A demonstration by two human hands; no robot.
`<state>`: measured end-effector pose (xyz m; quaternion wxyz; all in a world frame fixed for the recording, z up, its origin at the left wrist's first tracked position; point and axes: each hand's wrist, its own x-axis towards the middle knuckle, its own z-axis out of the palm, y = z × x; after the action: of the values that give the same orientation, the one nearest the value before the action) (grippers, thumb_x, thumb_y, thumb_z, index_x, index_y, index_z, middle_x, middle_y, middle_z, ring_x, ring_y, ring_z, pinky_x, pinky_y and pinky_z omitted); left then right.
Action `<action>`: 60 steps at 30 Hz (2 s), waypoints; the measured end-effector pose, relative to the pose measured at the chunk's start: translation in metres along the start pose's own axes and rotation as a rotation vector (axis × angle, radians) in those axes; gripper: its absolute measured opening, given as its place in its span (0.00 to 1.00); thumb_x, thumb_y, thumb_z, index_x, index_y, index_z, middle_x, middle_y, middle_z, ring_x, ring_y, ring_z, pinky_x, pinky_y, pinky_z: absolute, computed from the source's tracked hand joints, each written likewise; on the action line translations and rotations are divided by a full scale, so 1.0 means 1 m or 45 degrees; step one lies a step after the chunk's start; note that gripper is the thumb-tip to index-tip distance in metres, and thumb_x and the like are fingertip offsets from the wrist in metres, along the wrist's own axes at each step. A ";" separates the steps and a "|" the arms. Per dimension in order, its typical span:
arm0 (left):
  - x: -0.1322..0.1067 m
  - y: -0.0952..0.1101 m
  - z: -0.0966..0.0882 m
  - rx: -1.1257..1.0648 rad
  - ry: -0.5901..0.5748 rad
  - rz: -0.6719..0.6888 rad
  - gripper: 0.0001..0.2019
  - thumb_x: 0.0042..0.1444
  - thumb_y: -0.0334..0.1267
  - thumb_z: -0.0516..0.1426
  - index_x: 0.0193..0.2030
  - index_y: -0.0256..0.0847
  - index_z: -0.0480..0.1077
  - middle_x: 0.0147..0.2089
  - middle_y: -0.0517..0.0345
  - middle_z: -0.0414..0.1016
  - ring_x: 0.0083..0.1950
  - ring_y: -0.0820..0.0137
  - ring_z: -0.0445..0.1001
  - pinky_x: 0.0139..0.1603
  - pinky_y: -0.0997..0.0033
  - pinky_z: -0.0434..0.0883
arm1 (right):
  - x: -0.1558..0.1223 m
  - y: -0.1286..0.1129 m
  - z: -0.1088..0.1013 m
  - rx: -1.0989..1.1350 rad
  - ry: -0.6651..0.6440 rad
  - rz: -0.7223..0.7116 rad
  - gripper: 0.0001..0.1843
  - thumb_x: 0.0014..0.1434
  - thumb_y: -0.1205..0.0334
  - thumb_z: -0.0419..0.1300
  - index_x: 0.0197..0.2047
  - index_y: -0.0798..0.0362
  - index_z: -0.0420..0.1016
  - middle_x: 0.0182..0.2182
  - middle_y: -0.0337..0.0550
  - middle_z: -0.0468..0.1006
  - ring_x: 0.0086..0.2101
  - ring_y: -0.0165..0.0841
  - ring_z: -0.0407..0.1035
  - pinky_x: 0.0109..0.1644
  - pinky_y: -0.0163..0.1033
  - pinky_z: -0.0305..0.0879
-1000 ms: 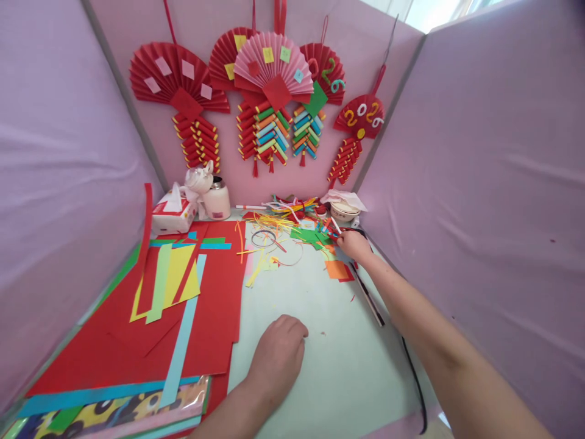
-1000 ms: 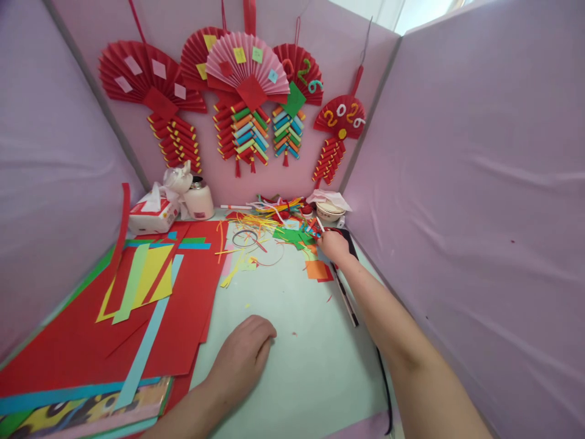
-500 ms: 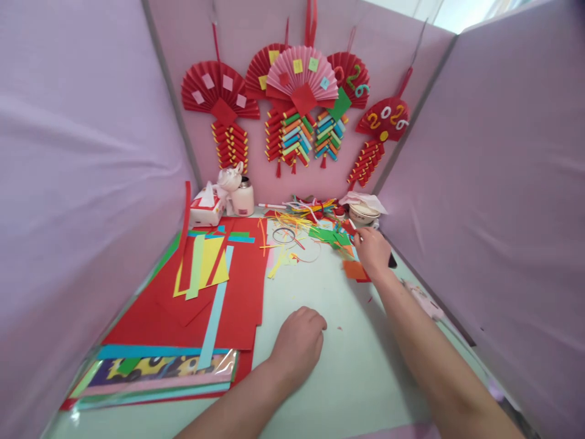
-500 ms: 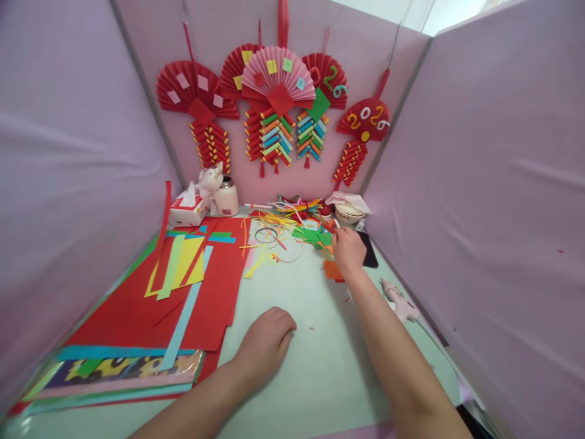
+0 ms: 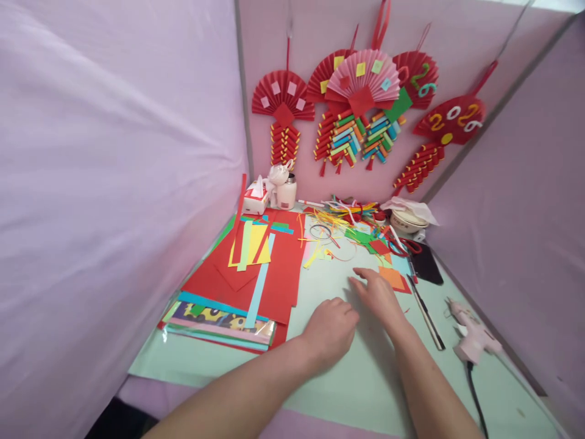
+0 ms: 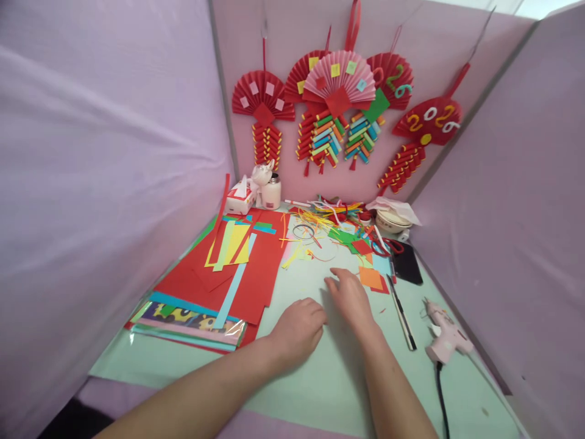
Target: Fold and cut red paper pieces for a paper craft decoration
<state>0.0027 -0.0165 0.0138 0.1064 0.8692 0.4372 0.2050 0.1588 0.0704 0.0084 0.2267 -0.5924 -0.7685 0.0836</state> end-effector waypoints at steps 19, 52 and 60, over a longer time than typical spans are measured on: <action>-0.112 -0.096 -0.099 0.365 0.275 -0.904 0.19 0.58 0.36 0.53 0.55 0.33 0.67 0.61 0.38 0.64 0.63 0.53 0.62 0.61 0.53 0.62 | -0.035 -0.028 0.017 0.291 -0.016 -0.275 0.13 0.62 0.57 0.49 0.41 0.51 0.73 0.41 0.47 0.76 0.43 0.39 0.69 0.50 0.45 0.64; -0.154 -0.067 -0.124 0.101 1.324 -1.007 0.13 0.62 0.44 0.49 0.38 0.40 0.71 0.37 0.53 0.76 0.40 0.66 0.73 0.44 0.68 0.68 | -0.038 -0.022 0.018 0.353 -0.108 -0.294 0.13 0.61 0.56 0.49 0.39 0.51 0.73 0.39 0.46 0.77 0.41 0.39 0.70 0.47 0.44 0.64; -0.108 -0.048 -0.101 -1.428 1.338 -1.074 0.16 0.46 0.49 0.63 0.33 0.38 0.68 0.26 0.62 0.72 0.27 0.73 0.73 0.35 0.72 0.71 | -0.040 -0.035 0.010 0.727 -0.109 -0.085 0.15 0.58 0.50 0.54 0.37 0.51 0.76 0.39 0.46 0.79 0.39 0.39 0.72 0.47 0.44 0.66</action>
<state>-0.1347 -0.0741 0.0584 0.3699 0.2475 0.5494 0.7071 0.1317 0.0238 0.0031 0.3545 -0.4748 -0.7419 0.3140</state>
